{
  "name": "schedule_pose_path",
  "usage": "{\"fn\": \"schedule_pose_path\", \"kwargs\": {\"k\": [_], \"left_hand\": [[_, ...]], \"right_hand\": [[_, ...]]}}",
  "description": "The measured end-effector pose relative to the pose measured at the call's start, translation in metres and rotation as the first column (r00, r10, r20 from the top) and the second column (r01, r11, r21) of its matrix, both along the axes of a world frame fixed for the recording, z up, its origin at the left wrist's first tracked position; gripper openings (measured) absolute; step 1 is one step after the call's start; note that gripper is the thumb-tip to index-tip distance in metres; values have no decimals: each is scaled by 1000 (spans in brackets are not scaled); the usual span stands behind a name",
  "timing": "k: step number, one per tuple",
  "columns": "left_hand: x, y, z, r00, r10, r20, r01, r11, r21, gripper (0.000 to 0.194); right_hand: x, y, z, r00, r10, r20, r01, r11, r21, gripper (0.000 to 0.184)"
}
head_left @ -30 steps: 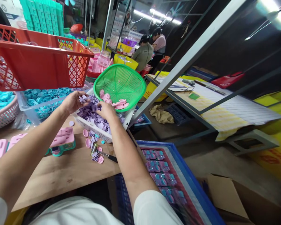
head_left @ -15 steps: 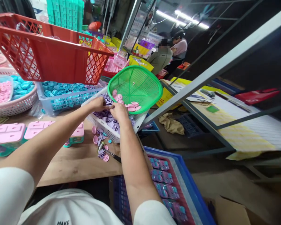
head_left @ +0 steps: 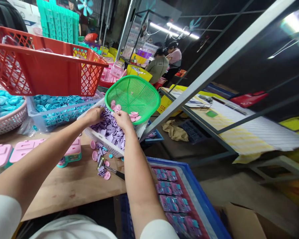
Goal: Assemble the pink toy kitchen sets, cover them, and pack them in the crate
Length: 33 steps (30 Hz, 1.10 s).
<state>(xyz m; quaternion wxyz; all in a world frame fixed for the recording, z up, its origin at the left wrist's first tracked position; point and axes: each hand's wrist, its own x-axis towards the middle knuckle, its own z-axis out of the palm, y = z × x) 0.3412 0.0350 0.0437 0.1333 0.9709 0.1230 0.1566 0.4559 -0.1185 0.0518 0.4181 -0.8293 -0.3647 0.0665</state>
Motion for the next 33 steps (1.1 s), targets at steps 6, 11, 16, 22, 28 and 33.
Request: {"fn": "schedule_pose_path", "kwargs": {"k": [6, 11, 16, 22, 28, 33], "left_hand": [[3, -3, 0, 1000, -9, 25, 11, 998, -69, 19], [-4, -1, 11, 993, 31, 113, -6, 977, -212, 26], [-22, -16, 25, 970, -28, 241, 152, 844, -514, 43], [-59, -32, 45, 965, -20, 263, 224, 590, -776, 54], [-141, -25, 69, 975, -45, 219, 209, 538, -817, 42], [-191, -22, 57, 977, -191, 91, 168, 440, -882, 47]], "right_hand": [[-1, 0, 2, 999, 15, -50, -11, 995, 97, 26], [-1, 3, 6, 991, 60, -118, -39, 984, 172, 33], [-6, 7, 9, 977, 89, -195, -45, 974, 220, 29], [-43, 6, 21, 867, 427, -255, -273, 838, 473, 31], [-94, -5, 36, 674, 728, -129, -564, 619, 546, 38], [-127, 2, 29, 530, 831, -169, -677, 535, 505, 39]]}}
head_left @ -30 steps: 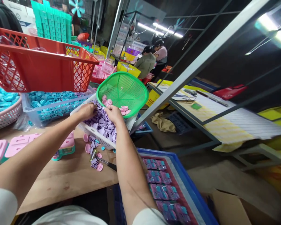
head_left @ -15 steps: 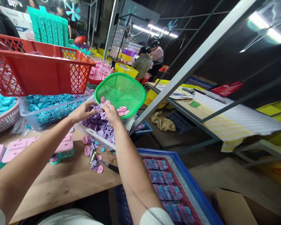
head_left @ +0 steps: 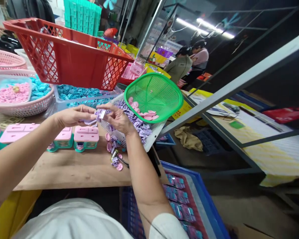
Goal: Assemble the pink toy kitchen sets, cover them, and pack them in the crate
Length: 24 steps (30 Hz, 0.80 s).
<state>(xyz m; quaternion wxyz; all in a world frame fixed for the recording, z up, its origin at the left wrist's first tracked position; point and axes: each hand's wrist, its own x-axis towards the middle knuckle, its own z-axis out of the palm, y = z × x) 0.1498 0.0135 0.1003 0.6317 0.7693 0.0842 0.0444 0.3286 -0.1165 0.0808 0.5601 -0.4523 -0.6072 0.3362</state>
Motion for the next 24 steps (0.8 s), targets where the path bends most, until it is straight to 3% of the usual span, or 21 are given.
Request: {"fn": "schedule_pose_path", "kwargs": {"k": [3, 6, 9, 12, 15, 24], "left_hand": [[-15, 5, -14, 998, -43, -51, 42, 999, -18, 53], [-24, 13, -25, 988, 34, -152, -8, 986, 167, 53], [-21, 19, -32, 961, 156, -227, -33, 883, 468, 48], [-8, 18, -36, 932, 251, -260, -27, 766, 642, 47], [4, 14, -37, 918, 289, -271, -23, 722, 692, 49], [17, 24, -41, 930, 245, -273, 1, 742, 670, 38]], "right_hand": [[-14, 8, -16, 1000, -20, -21, 19, 999, -37, 35], [-24, 12, -40, 988, -152, 30, 155, 974, -166, 25], [-31, 12, -64, 928, -322, 189, 368, 874, -316, 15], [-36, 11, -76, 852, -438, 288, 521, 771, -367, 16], [-37, 11, -77, 819, -478, 319, 572, 732, -371, 15], [-42, 11, -82, 815, -543, 203, 574, 708, -411, 25]]}}
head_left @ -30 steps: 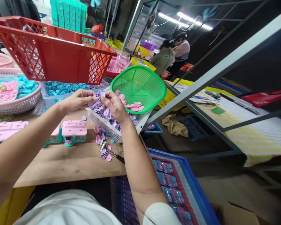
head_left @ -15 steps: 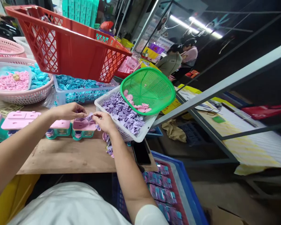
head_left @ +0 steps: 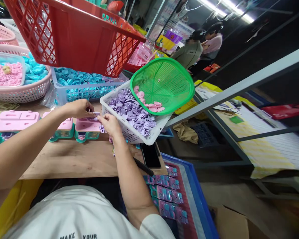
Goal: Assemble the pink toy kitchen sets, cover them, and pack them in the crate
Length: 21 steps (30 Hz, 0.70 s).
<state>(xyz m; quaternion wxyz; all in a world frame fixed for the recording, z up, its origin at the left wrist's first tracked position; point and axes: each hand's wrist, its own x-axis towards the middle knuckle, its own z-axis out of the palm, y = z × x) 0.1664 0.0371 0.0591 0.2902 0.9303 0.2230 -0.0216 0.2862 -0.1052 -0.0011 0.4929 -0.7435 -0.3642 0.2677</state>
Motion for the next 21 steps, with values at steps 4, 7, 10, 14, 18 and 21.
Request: {"fn": "schedule_pose_path", "kwargs": {"k": [4, 7, 10, 14, 18, 21], "left_hand": [[4, 2, 0, 999, -17, -27, 17, 1000, -1, 34], [4, -1, -1, 999, -7, -50, 8, 1000, 16, 28], [2, -7, -1, 998, 14, -54, -7, 992, 126, 25], [-4, -21, 4, 992, 102, -77, -76, 955, 287, 22], [-30, -56, 5, 965, 223, 137, -254, 922, 293, 25], [-62, -96, -4, 928, 143, 343, -176, 982, 66, 31]], "right_hand": [[-2, 2, -10, 977, -8, -215, 22, 998, 64, 18], [-2, 2, -16, 978, 20, -209, -1, 996, 92, 17], [-3, 0, -19, 994, 30, -105, -18, 993, 114, 17], [-6, -4, -17, 1000, 5, -3, -4, 994, 105, 20], [-13, -20, -10, 997, -74, -31, 78, 979, 187, 37], [-34, -35, -7, 984, -95, -148, 139, 936, 324, 39]]}}
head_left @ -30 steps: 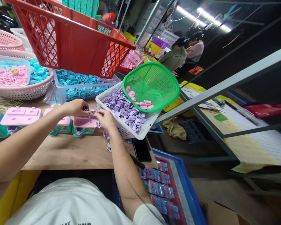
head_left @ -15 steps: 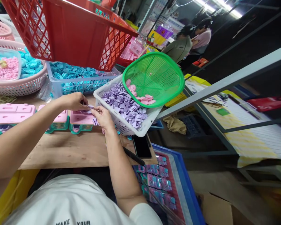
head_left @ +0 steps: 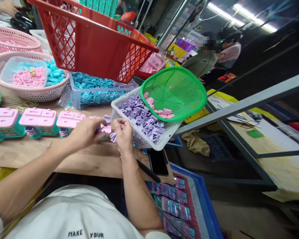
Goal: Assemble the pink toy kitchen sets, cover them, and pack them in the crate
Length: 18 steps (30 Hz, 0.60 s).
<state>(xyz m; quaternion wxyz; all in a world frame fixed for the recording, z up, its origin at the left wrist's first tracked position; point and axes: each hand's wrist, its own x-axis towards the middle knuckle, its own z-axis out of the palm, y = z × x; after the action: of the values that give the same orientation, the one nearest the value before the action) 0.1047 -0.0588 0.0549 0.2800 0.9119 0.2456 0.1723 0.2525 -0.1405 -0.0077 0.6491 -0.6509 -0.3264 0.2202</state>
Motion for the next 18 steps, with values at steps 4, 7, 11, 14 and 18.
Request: {"fn": "schedule_pose_path", "kwargs": {"k": [4, 7, 11, 14, 18], "left_hand": [[-33, -38, -20, 986, -12, 165, 66, 943, -326, 34], [-47, -39, -30, 978, 88, 191, 18, 870, -492, 33], [-67, -18, -28, 950, 176, 259, 61, 707, -704, 39], [-82, 3, -18, 948, 179, 262, 107, 598, -794, 39], [-89, 31, -7, 970, 97, 223, 147, 500, -854, 42]], "right_hand": [[-42, -5, -2, 985, 63, -163, -47, 994, 97, 36], [-63, -2, 1, 979, 96, -182, -79, 992, 100, 35], [-59, -5, 24, 917, 399, 6, -398, 912, 99, 31], [-42, -2, 44, 750, 613, 251, -642, 766, 48, 26], [-27, 20, 58, 545, 723, 424, -805, 593, 22, 17]]}}
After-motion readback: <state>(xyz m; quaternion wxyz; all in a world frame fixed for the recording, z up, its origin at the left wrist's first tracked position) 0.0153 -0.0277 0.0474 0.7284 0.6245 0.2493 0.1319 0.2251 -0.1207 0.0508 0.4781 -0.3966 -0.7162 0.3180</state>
